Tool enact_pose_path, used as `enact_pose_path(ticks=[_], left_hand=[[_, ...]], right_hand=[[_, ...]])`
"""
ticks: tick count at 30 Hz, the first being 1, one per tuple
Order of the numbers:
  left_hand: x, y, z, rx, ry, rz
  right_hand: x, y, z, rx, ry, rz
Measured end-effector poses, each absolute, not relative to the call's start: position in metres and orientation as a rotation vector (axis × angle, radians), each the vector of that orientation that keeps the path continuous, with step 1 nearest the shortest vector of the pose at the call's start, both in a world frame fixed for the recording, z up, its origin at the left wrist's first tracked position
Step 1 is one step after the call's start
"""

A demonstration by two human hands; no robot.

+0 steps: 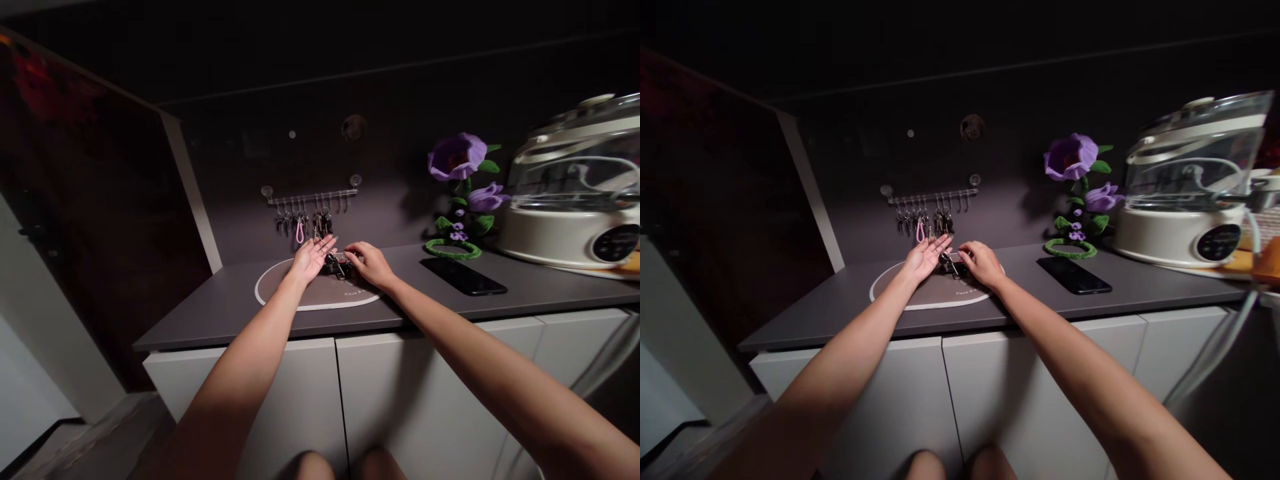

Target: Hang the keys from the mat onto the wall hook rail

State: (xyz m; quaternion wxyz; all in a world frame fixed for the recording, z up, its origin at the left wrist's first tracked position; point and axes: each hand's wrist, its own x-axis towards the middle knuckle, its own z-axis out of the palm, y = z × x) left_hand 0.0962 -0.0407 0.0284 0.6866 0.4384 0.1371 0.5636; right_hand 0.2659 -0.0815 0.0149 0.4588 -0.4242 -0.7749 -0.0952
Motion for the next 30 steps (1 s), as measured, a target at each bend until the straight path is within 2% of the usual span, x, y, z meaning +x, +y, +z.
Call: enact_pose_path(ticks=[10,30], left_hand=[[0.100,-0.046,0.030,1.056,0.279,1.192],[0.100,-0.044,0.026,1.053,0.283,1.252]], right_hand=[[0.253,-0.079,0.011,-0.932,-1.952,-0.305],[0.254,-0.081,0.019,-0.939,-1.679,-0.037]])
